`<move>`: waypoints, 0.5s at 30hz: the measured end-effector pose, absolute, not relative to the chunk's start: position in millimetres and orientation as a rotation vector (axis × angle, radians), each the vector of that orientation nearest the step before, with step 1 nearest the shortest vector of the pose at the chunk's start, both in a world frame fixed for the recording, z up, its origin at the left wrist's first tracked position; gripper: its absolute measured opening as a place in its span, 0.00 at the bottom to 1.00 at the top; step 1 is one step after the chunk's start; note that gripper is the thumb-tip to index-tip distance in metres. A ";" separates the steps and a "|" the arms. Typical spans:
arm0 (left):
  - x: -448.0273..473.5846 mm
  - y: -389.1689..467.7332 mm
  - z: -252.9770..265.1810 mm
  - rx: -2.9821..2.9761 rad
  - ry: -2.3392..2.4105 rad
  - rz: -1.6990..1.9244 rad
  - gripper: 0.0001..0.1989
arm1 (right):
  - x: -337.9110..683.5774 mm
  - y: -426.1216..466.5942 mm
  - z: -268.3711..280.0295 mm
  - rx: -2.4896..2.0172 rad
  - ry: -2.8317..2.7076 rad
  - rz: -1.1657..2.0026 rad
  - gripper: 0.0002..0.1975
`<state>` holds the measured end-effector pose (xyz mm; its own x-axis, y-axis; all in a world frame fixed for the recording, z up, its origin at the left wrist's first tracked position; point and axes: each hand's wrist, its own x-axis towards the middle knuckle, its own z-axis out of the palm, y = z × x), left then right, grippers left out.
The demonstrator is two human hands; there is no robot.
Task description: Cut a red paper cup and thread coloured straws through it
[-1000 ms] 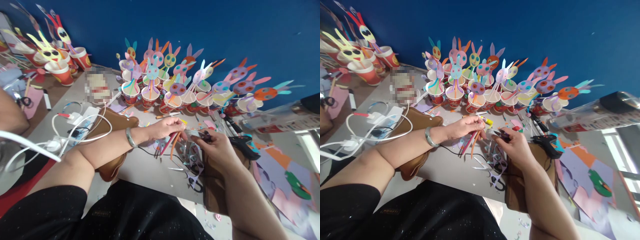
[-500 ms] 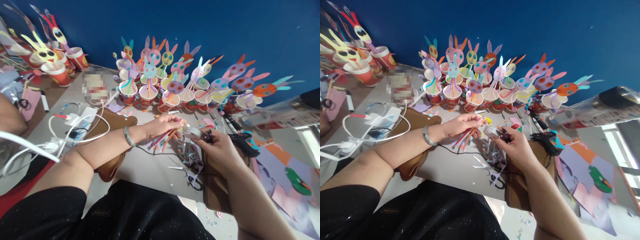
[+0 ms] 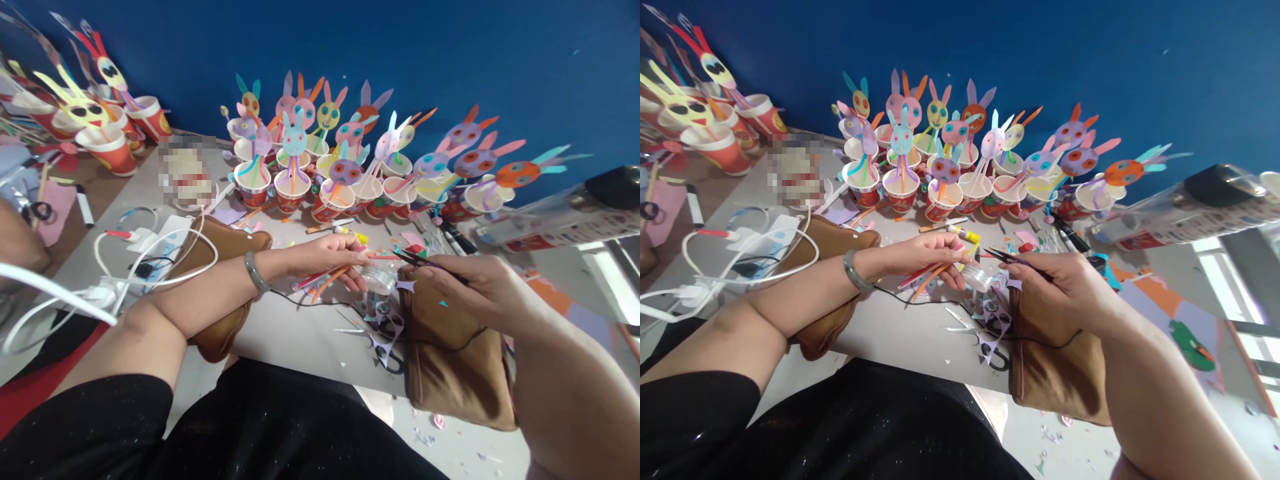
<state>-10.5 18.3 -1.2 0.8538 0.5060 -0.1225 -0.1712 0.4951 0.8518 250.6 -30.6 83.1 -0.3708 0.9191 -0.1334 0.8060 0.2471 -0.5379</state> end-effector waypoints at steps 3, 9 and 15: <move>-11.5 17.4 2.5 0.978 0.368 0.397 0.21 | 246.9 -25.6 93.0 -1.659 -2.356 0.802 0.37; -12.9 15.9 9.5 0.984 0.347 0.323 0.19 | 235.6 -15.1 97.9 -1.682 -2.379 0.788 0.38; -14.0 14.8 7.9 0.950 0.331 0.300 0.14 | 236.4 -3.2 92.0 -1.645 -2.466 0.865 0.39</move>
<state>-14.0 14.8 7.9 0.9089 0.3915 -0.1434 -0.1049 0.5477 0.8301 236.4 -3.2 92.0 -0.4313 0.8652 -0.2557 0.8354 0.2760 -0.4754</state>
